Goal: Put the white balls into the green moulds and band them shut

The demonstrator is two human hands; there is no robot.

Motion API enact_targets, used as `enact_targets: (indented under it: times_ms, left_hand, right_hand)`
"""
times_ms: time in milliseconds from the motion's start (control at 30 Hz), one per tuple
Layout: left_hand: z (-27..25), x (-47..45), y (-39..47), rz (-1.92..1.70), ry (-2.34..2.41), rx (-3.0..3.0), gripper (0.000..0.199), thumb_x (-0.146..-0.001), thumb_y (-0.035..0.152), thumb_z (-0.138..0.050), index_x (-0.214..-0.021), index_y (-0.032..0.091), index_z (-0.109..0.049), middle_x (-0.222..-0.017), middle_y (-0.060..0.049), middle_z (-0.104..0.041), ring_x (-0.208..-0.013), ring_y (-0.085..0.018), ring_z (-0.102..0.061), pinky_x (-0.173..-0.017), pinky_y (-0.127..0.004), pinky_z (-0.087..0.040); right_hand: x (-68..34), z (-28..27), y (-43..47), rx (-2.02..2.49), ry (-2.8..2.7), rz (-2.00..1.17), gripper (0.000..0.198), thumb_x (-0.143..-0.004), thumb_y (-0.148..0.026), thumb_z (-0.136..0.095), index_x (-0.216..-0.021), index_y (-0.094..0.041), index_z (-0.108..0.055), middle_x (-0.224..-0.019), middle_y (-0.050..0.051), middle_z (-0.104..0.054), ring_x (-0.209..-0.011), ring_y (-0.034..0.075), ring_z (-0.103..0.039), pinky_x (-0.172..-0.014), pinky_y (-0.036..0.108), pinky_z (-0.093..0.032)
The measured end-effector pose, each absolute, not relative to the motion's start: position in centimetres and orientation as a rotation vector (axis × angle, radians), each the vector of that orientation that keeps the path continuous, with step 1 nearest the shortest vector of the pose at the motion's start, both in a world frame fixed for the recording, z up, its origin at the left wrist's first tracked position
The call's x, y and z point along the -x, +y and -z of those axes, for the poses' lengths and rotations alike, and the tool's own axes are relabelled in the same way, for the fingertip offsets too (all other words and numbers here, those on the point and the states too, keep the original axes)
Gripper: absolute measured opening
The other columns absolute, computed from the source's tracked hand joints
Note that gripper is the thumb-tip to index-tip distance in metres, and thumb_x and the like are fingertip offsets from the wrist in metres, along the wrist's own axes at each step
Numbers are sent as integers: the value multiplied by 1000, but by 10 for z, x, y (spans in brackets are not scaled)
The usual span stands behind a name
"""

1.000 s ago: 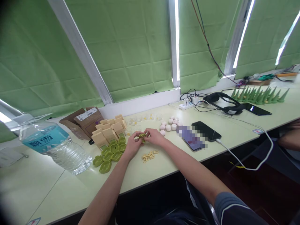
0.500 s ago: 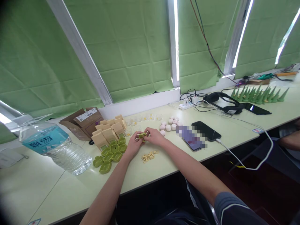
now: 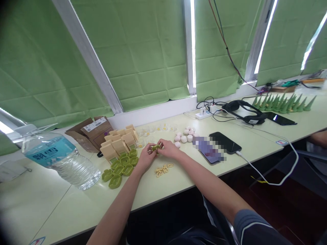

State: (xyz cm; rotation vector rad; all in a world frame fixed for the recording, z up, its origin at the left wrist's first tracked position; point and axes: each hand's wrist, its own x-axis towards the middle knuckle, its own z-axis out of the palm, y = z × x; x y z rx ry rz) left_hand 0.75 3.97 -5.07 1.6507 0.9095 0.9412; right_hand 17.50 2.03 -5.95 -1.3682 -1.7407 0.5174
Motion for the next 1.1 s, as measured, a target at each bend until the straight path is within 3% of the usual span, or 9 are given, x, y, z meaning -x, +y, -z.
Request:
enact_targets:
  times_ms: [367, 1100]
  left_hand:
    - [52, -7, 40, -934, 917, -1678, 33, -75, 31, -66, -103, 19, -53, -82, 0, -59, -55, -7, -54, -54, -21, -44]
    - [48, -6, 38, -924, 919, -1694, 27, -79, 34, -64, -98, 19, -53, -84, 0, -59, -55, -7, -55, -56, -21, -45]
  right_hand:
    - [-175, 60, 21, 1377, -1762, -541, 18, -76, -27, -63, -92, -20, -57, -83, -2, -64, -68, 12, -55, -61, 22, -36]
    - [-174, 57, 18, 1404, -1776, -526, 15, -80, -27, -61, -94, -20, -59, -82, -2, -66, -70, 13, -57, -62, 23, -36]
